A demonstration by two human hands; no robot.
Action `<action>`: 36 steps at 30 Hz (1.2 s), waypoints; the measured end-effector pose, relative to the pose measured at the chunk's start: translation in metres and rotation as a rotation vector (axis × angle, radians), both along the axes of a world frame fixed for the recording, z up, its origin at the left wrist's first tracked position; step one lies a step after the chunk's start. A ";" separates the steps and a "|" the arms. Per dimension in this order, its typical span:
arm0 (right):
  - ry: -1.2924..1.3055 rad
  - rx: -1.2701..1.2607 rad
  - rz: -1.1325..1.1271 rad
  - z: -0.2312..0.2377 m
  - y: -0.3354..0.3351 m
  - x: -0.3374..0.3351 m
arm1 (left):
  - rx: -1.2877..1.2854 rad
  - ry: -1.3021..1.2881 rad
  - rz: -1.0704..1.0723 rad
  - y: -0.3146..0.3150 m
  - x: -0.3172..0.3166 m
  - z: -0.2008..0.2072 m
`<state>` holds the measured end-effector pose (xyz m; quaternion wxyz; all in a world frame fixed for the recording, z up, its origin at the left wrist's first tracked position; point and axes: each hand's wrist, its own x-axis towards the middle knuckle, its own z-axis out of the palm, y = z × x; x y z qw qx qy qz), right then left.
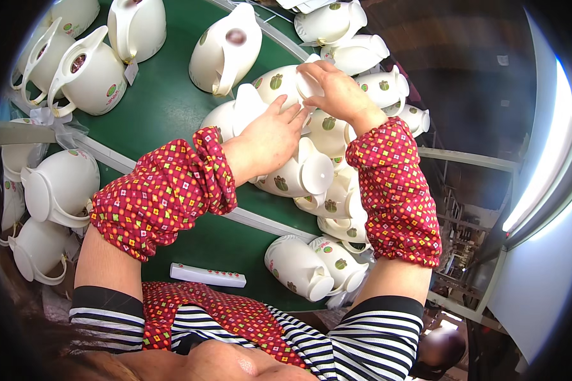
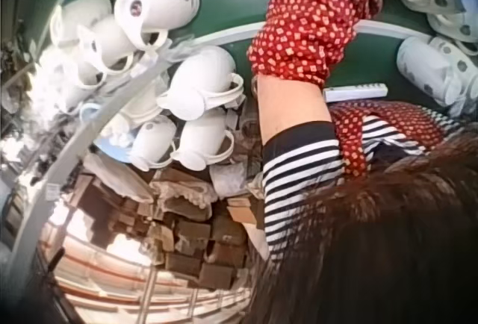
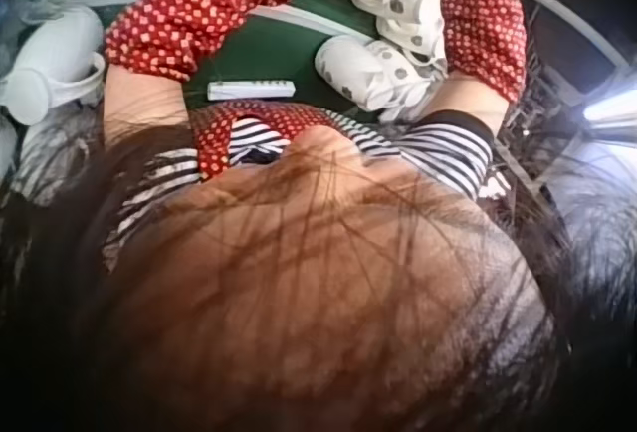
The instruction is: The person assembles white ceramic pitchers on a green worktable. They pick up pitcher bodies, attach lids, and affix small stickers to the sides. The person handles the items one at a time, placing finished units back on the table.
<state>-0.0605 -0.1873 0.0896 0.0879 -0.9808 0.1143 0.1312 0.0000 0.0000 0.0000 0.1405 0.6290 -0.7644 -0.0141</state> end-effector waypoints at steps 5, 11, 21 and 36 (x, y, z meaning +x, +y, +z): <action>-0.003 0.010 0.024 0.004 -0.003 0.003 | -0.011 -0.007 -0.030 -0.007 0.003 0.005; -0.044 -0.001 -0.016 -0.002 -0.003 0.004 | -0.022 -0.026 -0.048 -0.003 0.002 -0.001; 0.289 -0.250 -0.384 -0.002 0.004 0.017 | -0.002 -0.093 -0.023 -0.001 -0.005 0.005; 0.111 -0.203 -0.461 0.006 0.016 0.011 | 0.005 0.008 -0.076 0.004 0.000 0.001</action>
